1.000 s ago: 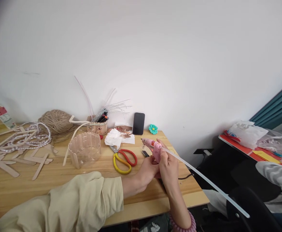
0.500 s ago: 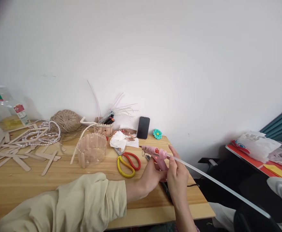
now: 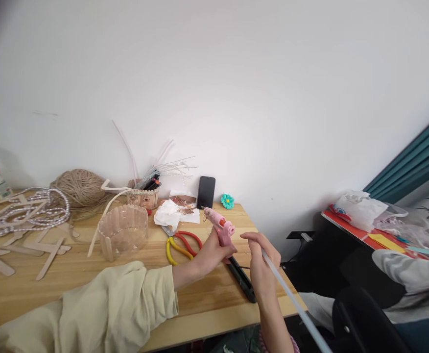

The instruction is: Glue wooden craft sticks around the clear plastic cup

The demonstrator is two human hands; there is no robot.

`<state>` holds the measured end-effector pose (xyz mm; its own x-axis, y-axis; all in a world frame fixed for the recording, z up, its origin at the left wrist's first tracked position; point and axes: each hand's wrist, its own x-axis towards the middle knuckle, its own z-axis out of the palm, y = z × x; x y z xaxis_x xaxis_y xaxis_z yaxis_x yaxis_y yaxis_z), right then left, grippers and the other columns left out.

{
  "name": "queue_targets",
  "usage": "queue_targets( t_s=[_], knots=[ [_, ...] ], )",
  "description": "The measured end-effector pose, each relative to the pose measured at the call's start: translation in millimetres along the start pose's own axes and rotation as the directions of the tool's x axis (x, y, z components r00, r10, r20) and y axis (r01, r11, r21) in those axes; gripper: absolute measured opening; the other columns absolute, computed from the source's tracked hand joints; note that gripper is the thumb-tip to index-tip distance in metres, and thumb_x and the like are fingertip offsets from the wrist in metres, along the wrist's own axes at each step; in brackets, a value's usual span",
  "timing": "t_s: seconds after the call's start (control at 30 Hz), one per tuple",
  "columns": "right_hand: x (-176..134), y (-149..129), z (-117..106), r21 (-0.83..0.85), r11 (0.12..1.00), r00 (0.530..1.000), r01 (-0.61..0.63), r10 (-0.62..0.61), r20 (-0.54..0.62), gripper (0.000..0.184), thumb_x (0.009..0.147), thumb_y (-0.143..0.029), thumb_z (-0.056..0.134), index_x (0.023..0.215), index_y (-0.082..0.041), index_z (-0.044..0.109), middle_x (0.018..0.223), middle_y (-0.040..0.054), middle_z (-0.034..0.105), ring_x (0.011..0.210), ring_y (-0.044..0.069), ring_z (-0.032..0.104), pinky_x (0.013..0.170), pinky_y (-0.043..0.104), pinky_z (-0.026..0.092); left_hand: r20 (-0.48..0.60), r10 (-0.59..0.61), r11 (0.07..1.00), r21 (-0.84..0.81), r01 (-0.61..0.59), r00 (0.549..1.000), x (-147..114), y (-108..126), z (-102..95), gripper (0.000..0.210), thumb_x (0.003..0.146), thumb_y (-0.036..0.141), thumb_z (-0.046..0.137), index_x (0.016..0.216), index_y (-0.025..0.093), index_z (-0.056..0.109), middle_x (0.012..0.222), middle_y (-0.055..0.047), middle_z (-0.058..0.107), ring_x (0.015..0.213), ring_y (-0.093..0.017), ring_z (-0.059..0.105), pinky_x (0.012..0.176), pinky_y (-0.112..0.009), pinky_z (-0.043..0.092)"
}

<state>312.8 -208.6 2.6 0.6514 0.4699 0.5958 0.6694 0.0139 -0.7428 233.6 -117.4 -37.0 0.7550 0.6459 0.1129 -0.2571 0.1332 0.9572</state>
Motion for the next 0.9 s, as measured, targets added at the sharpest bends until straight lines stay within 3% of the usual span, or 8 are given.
queue_targets(
  t_s=[0.07,0.13,0.23,0.33,0.43,0.57,0.7,0.9],
  knots=[
    [0,2,-9,-0.321,0.947,1.0,-0.01,0.013,0.007,0.032,0.078,-0.038,0.045,0.085,-0.023,0.072,0.062,0.002,0.061,0.054,0.017,0.049,0.051,0.028,0.031,0.004,-0.025,1.0,-0.011,0.025,1.0,2,2,-2.2,0.042,0.067,0.009,0.06,0.1,0.02,0.038,0.075,0.005,0.045,0.063,-0.01,0.051,0.052,-0.021,0.044],
    [3,6,-18,-0.561,0.828,1.0,-0.007,0.016,0.012,0.038,0.08,-0.046,0.042,0.097,-0.024,0.07,0.075,0.0057,0.069,0.058,0.021,0.055,0.051,0.029,0.031,0.002,-0.059,0.998,-0.02,0.059,0.998,3,6,-3.7,0.043,0.065,0.01,0.06,0.1,0.02,0.037,0.075,0.005,0.047,0.064,-0.011,0.052,0.052,-0.021,0.044],
    [11,17,-31,-0.652,0.757,0.997,-0.031,0.068,0.031,0.04,0.08,-0.044,0.041,0.108,-0.023,0.061,0.093,0.0089,0.072,0.062,0.024,0.061,0.049,0.03,0.033,0.022,-0.085,0.996,-0.03,0.086,0.996,2,13,-4.7,0.042,0.066,0.011,0.057,0.101,0.02,0.036,0.074,0.005,0.05,0.061,-0.01,0.052,0.052,-0.02,0.042],
    [18,29,-38,-0.506,0.859,0.994,-0.081,0.11,0.029,0.037,0.076,-0.034,0.041,0.107,-0.022,0.058,0.098,0.0092,0.071,0.065,0.023,0.065,0.054,0.032,0.042,0.082,-0.077,0.995,-0.05,0.081,0.994,2,13,-3.2,0.046,0.066,0.009,0.055,0.106,0.019,0.034,0.071,0.004,0.054,0.059,-0.01,0.052,0.052,-0.021,0.038],
    [21,36,-31,-0.276,0.939,0.977,-0.205,0.214,0.002,0.034,0.07,-0.032,0.044,0.098,-0.02,0.059,0.08,0.0052,0.068,0.059,0.021,0.064,0.056,0.033,0.046,0.119,-0.039,0.996,-0.077,0.049,0.992,2,3,0.5,0.045,0.068,0.013,0.062,0.104,0.018,0.035,0.071,0.004,0.054,0.06,-0.01,0.052,0.055,-0.023,0.037],
    [23,40,-7,-0.083,0.965,0.969,-0.247,0.244,-0.045,0.026,0.066,-0.031,0.048,0.086,-0.019,0.06,0.059,-0.0013,0.059,0.052,0.018,0.056,0.053,0.031,0.044,0.111,0.038,0.999,-0.039,-0.033,0.993,1,-9,3.6,0.042,0.069,0.019,0.07,0.097,0.019,0.039,0.073,0.004,0.052,0.063,-0.011,0.052,0.061,-0.025,0.04],
    [28,36,11,0.129,0.959,0.956,-0.253,0.268,-0.12,0.024,0.064,-0.028,0.049,0.085,-0.019,0.056,0.064,-0.0042,0.054,0.05,0.013,0.048,0.049,0.027,0.039,0.12,0.016,0.999,-0.05,-0.01,0.993,2,-11,2.0,0.053,0.064,0.01,0.073,0.101,0.019,0.036,0.078,0.002,0.056,0.072,-0.015,0.059,0.065,-0.028,0.043],
    [40,32,-3,0.33,0.924,0.881,-0.195,0.313,-0.354,0.029,0.058,-0.021,0.05,0.086,-0.019,0.054,0.073,-0.0044,0.051,0.051,0.009,0.045,0.047,0.025,0.037,0.103,-0.005,0.998,-0.07,0.012,0.995,5,-8,-0.2,0.056,0.064,0.006,0.073,0.105,0.018,0.037,0.076,0.002,0.059,0.071,-0.015,0.06,0.069,-0.031,0.047]
  ],
)
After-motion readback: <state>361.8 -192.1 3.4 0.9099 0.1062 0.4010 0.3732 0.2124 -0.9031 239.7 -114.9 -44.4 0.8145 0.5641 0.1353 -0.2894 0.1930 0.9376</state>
